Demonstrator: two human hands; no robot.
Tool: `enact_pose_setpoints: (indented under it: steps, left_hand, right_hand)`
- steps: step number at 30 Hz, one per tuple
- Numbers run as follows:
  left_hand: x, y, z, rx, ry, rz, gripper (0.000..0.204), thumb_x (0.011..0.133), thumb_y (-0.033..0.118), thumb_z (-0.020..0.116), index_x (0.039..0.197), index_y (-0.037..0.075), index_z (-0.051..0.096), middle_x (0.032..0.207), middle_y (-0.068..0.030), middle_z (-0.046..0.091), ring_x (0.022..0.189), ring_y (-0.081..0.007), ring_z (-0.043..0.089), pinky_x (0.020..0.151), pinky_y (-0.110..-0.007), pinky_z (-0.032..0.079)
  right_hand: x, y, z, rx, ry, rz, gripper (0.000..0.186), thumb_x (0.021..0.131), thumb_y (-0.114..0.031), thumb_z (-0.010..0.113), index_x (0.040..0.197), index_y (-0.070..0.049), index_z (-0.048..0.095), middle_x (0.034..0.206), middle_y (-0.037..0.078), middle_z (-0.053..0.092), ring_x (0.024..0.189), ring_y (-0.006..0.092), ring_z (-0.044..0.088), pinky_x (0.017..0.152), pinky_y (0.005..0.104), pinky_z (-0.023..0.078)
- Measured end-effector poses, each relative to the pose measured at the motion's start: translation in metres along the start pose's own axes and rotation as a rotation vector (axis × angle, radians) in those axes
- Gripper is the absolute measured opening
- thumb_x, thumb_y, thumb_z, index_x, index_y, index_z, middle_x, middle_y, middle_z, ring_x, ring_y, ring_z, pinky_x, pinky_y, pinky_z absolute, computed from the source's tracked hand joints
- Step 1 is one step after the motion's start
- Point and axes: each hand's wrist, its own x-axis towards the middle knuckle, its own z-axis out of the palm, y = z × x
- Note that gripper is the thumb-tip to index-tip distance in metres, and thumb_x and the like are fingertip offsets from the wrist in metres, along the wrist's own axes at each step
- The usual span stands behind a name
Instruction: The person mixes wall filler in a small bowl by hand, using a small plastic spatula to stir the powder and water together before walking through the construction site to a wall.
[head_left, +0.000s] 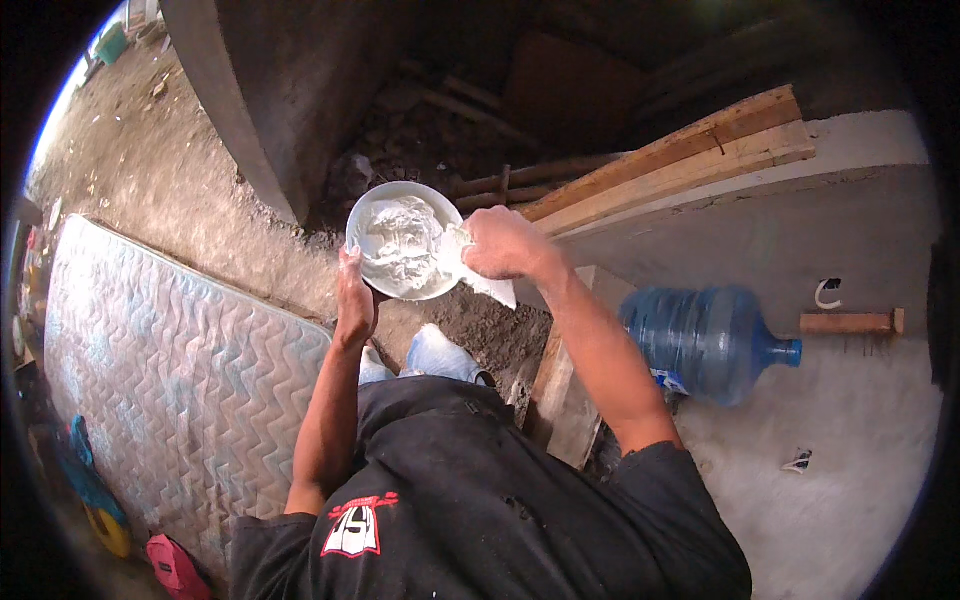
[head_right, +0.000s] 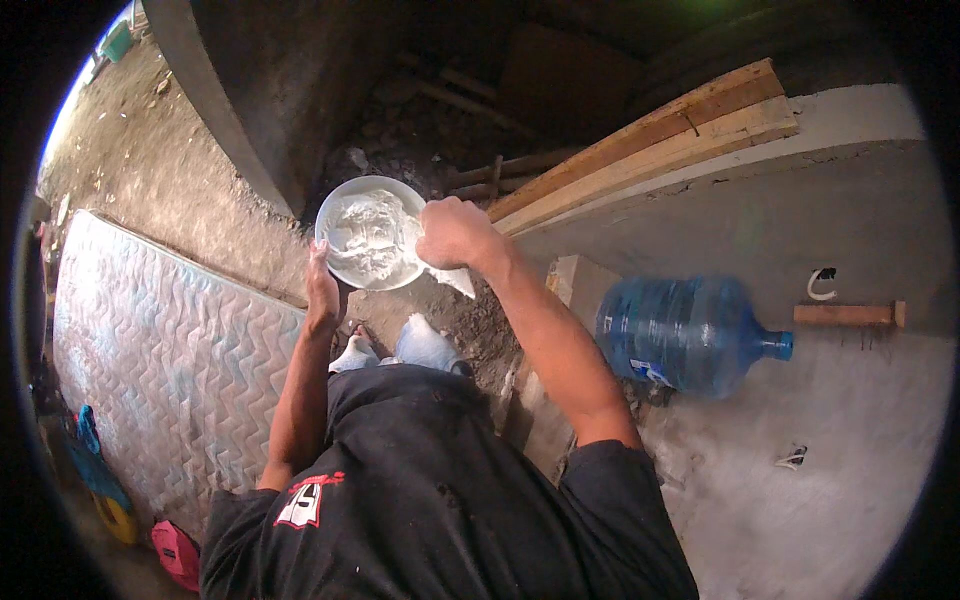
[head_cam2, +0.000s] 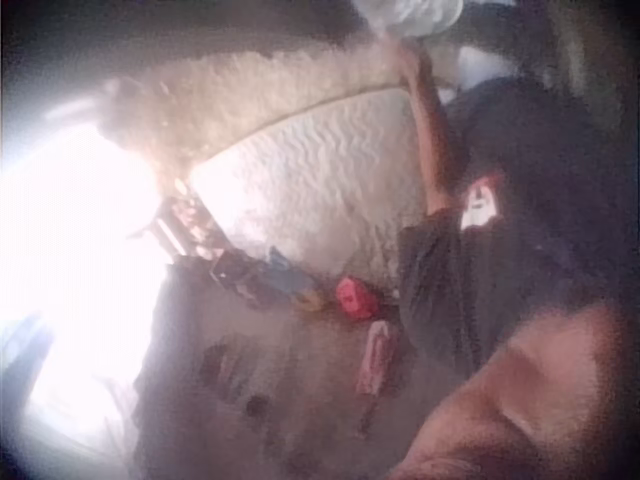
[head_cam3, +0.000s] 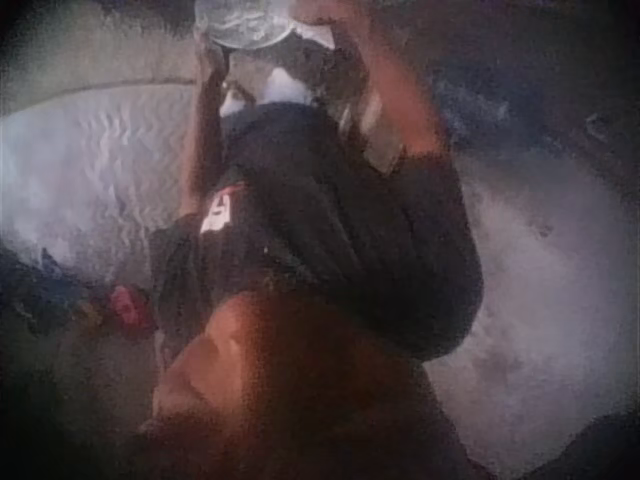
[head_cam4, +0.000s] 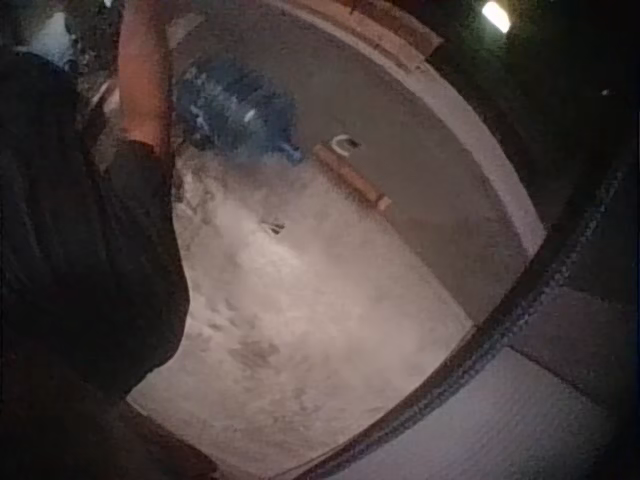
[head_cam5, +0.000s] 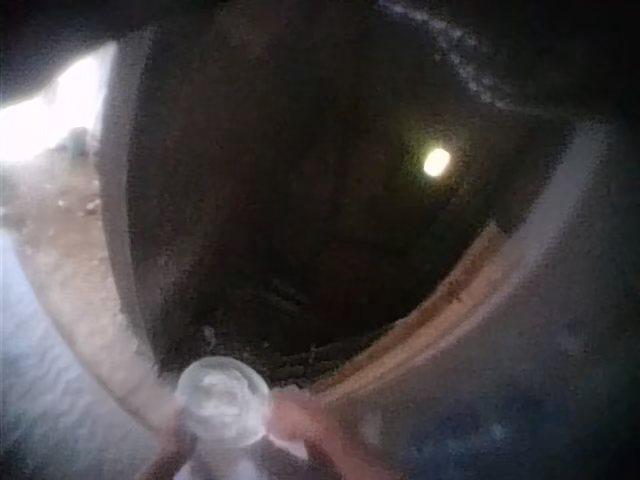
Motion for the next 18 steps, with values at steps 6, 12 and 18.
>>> enact_pose_setpoints:
  steps: [6, 12, 18]
  left_hand:
    - [0.001, 0.000, -0.007, 0.041, 0.021, -0.086, 0.043, 0.098, 0.034, 0.034, 0.130, 0.006, 0.036, 0.119, -0.0140, 0.053, 0.101, -0.0256, 0.061, 0.078, -0.040, 0.056]
    - [-0.002, 0.001, -0.005, 0.115, -0.035, -0.075, 0.044, 0.098, 0.035, 0.033, 0.131, 0.006, 0.037, 0.117, -0.0114, 0.053, 0.106, -0.0210, 0.056, 0.087, -0.037, 0.050]
    - [0.015, 0.007, -0.017, 0.050, -0.064, -0.050, 0.045, 0.098, 0.035, 0.036, 0.126, 0.000, 0.044, 0.118, -0.0100, 0.053, 0.105, -0.0184, 0.054, 0.092, -0.031, 0.044]
  right_hand:
    - [-0.002, -0.008, 0.001, 0.249, -0.023, -0.164, 0.028, 0.071, -0.017, 0.061, 0.094, -0.001, 0.067, 0.088, 0.025, 0.064, 0.086, 0.0405, 0.063, 0.078, 0.0448, 0.048]
    - [-0.010, -0.004, -0.001, 0.231, 0.241, -0.255, 0.030, 0.073, -0.016, 0.064, 0.100, -0.001, 0.066, 0.096, 0.023, 0.064, 0.090, 0.0381, 0.062, 0.082, 0.0439, 0.048]
    - [-0.031, -0.004, 0.003, 0.121, 0.097, -0.483, 0.031, 0.069, -0.006, 0.064, 0.099, -0.003, 0.067, 0.091, 0.020, 0.064, 0.090, 0.0378, 0.059, 0.082, 0.0437, 0.047]
